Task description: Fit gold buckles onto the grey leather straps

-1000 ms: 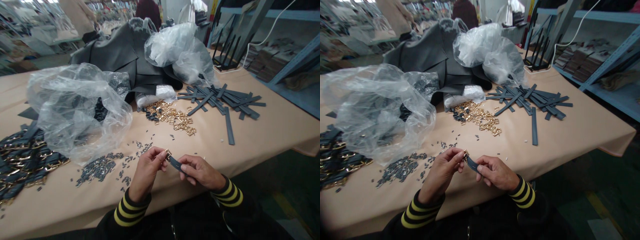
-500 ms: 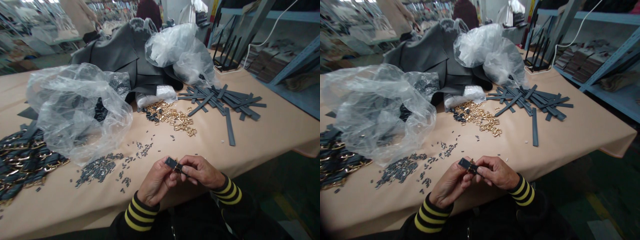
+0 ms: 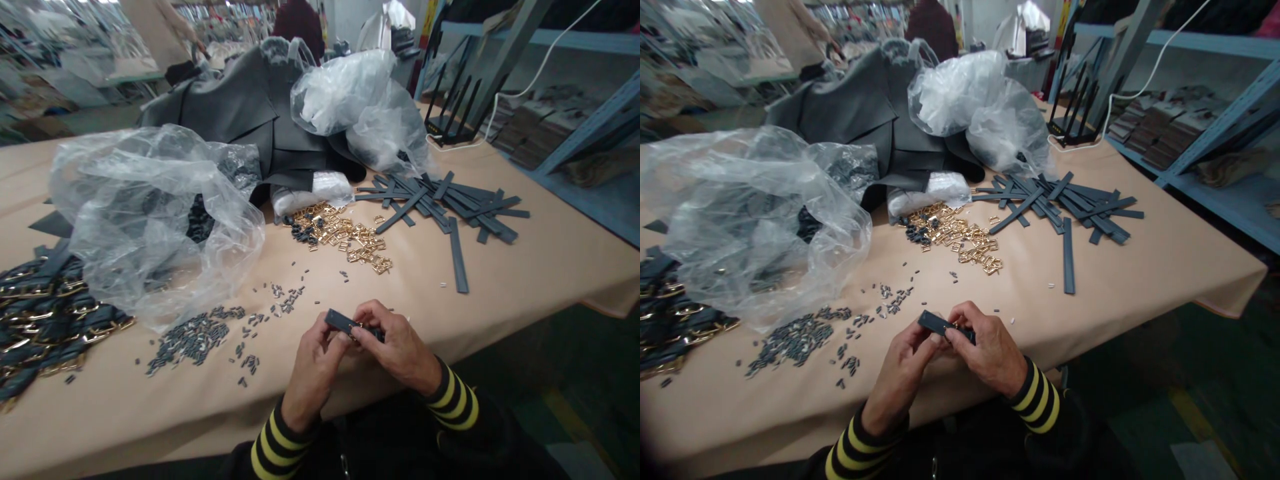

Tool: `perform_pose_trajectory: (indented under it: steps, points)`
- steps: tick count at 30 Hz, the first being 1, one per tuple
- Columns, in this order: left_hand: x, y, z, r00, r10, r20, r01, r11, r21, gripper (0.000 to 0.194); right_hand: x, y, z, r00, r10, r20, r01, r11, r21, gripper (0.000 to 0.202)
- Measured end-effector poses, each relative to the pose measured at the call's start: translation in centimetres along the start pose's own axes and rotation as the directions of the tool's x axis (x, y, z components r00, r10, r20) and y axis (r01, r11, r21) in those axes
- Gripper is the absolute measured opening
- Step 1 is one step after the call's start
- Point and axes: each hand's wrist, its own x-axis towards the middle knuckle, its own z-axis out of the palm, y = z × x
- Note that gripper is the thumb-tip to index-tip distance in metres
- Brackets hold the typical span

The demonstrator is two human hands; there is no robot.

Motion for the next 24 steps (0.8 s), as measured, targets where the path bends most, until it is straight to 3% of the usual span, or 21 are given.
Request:
perform_pose_trajectory:
  steps: [4,9,11,15,21,24]
  points:
    - [-0.11,-0.29,-0.55,0.998,-0.054,0.033,0.058,0.988,-0.142,0.018,0.06,-0.03,-0.12,0.999,-0.033,0.037,0.033,0.999,-0.009,0.007]
    - [0.08,-0.24,-0.15,0.991,-0.128,0.046,0.136,0.915,-0.381,0.018,0.15,0.37,-0.22,0.993,0.019,0.116,-0.034,0.992,0.125,0.008]
    - [0.11,-0.13,-0.04,0.988,-0.144,0.051,0.152,0.902,-0.405,0.020,0.23,0.56,-0.38,0.989,0.026,0.146,-0.047,0.989,0.143,0.009]
    - [0.24,-0.34,-0.24,0.989,-0.148,0.008,0.145,0.952,-0.269,0.021,0.33,0.87,-0.54,0.982,0.040,0.184,-0.064,0.990,0.125,0.014]
    - [0.50,-0.58,-0.42,0.989,-0.131,0.064,0.134,0.990,-0.038,0.023,0.39,0.76,-0.43,0.988,0.050,0.149,-0.030,0.990,-0.137,0.027]
    - [0.55,-0.62,-0.49,0.983,-0.155,0.099,0.157,0.988,-0.013,0.022,0.31,0.55,-0.37,0.984,0.048,0.172,-0.011,0.978,-0.210,0.033]
